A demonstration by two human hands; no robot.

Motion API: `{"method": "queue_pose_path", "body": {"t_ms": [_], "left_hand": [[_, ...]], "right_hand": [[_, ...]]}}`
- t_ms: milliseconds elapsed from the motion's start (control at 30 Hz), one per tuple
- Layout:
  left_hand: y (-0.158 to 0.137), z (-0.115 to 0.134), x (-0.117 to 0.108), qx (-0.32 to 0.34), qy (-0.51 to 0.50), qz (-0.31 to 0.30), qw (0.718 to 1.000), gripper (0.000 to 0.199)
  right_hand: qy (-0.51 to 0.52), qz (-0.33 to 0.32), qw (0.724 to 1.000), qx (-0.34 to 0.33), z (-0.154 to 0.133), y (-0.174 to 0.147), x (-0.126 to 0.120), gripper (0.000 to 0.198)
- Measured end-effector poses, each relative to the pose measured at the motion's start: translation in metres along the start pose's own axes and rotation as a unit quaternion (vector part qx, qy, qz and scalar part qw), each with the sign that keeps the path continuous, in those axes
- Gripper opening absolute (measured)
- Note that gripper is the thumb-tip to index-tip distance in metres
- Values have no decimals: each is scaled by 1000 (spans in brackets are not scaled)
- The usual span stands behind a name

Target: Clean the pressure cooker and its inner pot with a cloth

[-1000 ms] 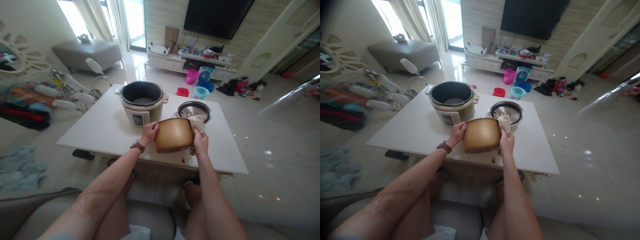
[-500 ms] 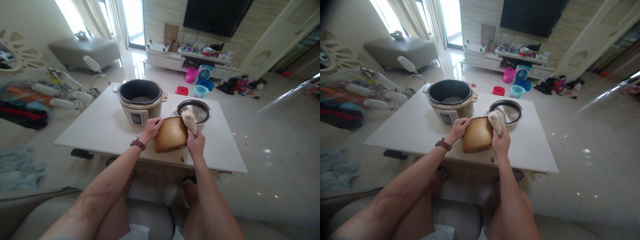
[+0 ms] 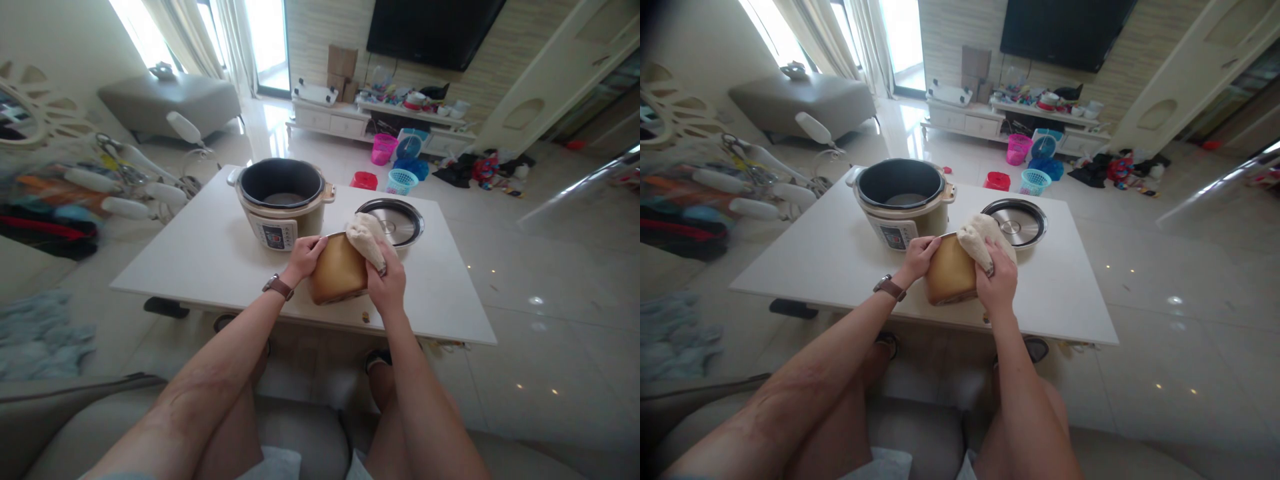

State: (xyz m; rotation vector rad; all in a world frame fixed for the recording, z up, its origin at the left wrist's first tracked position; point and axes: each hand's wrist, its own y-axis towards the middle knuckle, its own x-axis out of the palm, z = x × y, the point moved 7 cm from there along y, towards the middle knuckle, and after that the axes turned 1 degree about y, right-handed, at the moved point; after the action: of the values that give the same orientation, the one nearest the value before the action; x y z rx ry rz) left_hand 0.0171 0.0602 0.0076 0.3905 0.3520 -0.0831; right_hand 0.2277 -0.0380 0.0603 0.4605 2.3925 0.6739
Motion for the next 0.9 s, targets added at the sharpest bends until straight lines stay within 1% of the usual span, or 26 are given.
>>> {"method": "queue_pose_path", "body": {"t_ms": [100,200,267,333,400,533,667,800,900], "left_hand": [[0,-2,-1,-1,-6,4,1000,57],[-1,-7,-5,-1,-21,0,1000,57],[-2,-11,-8,1,-29,-4,1000,57],[-2,-14,-11,4,-29,-3,1000,56],[-1,-16,-13,4,-22,-11,1000,55],[3,-11,-13,-2,-20,-39,999,54],[7,-4,-12,-11,-23,-38,999,55],[6,-3,-10,-16,-19,-35,999,56],[5,-3,-9,-14,-19,-36,999,56]], "right_hand": [[50,46,992,103,24,0,-4,43],[83,77,973,203,51,-4,-7,46],[94,96,958,255,67,-8,-8,48],[107,105,946,289,79,-11,-8,49],[116,105,941,300,85,-13,-7,49],[106,101,944,297,84,-12,-6,49],[97,89,949,287,80,-10,-5,48],[83,82,958,263,72,-11,-4,48],[57,70,971,222,58,-10,-3,47]]}}
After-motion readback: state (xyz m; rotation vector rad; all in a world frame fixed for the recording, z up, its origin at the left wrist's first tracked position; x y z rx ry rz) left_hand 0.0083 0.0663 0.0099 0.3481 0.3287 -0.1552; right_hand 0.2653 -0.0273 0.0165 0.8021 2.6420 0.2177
